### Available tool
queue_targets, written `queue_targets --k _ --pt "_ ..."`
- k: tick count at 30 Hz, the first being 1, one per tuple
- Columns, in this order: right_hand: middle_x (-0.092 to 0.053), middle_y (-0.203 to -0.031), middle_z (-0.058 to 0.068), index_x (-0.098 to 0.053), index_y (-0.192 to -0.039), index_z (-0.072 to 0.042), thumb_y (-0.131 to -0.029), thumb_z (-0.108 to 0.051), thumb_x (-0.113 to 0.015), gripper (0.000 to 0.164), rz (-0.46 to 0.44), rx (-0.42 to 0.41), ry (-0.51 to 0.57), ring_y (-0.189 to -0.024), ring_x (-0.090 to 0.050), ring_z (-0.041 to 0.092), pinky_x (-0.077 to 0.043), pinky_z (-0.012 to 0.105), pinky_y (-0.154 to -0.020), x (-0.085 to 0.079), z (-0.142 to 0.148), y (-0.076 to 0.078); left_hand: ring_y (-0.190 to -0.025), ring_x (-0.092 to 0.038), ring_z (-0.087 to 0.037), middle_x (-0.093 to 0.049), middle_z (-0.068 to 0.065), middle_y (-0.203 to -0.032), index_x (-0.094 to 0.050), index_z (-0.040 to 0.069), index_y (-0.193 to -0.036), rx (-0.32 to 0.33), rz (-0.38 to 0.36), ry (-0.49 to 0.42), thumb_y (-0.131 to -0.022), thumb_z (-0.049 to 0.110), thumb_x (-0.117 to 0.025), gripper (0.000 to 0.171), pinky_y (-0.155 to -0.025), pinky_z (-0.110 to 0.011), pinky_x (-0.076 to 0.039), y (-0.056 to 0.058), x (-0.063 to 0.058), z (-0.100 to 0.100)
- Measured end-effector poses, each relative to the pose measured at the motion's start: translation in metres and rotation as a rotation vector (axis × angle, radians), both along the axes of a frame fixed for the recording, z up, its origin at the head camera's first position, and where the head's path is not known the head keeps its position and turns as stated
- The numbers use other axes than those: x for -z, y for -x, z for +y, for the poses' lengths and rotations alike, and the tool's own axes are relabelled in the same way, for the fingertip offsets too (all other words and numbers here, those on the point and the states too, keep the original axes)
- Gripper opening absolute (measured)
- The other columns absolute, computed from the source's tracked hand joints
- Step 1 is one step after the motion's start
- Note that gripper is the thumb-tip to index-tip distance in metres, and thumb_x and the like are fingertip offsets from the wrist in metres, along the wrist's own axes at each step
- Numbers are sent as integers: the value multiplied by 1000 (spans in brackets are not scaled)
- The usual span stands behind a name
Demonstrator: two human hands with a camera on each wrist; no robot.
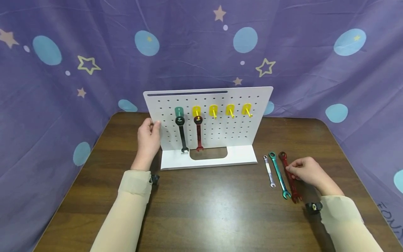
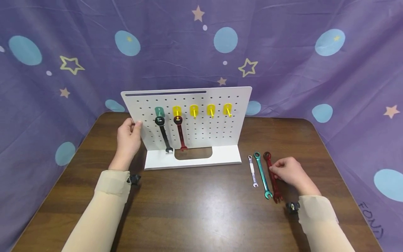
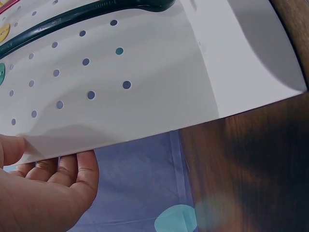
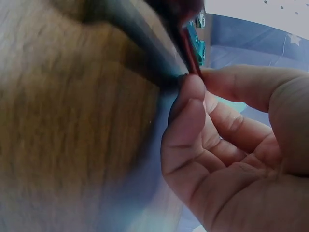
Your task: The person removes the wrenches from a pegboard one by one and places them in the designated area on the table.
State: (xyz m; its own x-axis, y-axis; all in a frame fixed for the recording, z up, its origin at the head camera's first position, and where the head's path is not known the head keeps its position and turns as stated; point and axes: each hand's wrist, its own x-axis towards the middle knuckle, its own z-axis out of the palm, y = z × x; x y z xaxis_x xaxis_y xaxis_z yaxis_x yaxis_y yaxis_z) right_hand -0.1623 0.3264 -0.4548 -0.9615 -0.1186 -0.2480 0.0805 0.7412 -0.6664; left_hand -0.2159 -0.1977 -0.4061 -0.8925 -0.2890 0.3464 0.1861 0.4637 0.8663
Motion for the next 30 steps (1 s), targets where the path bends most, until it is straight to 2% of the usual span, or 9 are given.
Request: queue_targets --k 6,12,21,30 --pt "-70 -78 7 -73 -90 5 -99 -12 -66 20 27 -17 -41 -72 -65 20 -54 33 -61 -2 0 2 -66 -46 -17 -62 -19 -85 -61 -6 -113 0 -18 -5 -108 12 -51 22 -54 -23 -37 -1 0 0" --pt "-69 -77 5 -72 -89 4 -99 -13 -67 20 24 -18 -53 -71 -62 20 -53 32 -60 -2 2 3 -65 -45 -18 -60 -18 -83 -61 -6 -113 2 -13 -1 -108 12 -51 22 -54 -23 -37 -1 -1 0" --pt "-65 -71 1 -73 -85 -1 -97 -17 -68 21 38 10 -107 -68 -57 19 -46 36 -60 0 1 4 -64 -43 -17 -54 -13 -77 -61 -6 -112 1 -14 -8 -108 13 -51 21 -53 -23 -35 -1 1 0" --pt "-68 -71 2 -72 -85 2 -94 -20 -74 23 54 62 -101 -67 -60 18 -47 36 -61 2 4 2 -63 -42 -17 -53 -12 -76 -61 -6 -111 4 -9 -3 -108 13 -51 22 -53 -24 -35 -1 2 0"
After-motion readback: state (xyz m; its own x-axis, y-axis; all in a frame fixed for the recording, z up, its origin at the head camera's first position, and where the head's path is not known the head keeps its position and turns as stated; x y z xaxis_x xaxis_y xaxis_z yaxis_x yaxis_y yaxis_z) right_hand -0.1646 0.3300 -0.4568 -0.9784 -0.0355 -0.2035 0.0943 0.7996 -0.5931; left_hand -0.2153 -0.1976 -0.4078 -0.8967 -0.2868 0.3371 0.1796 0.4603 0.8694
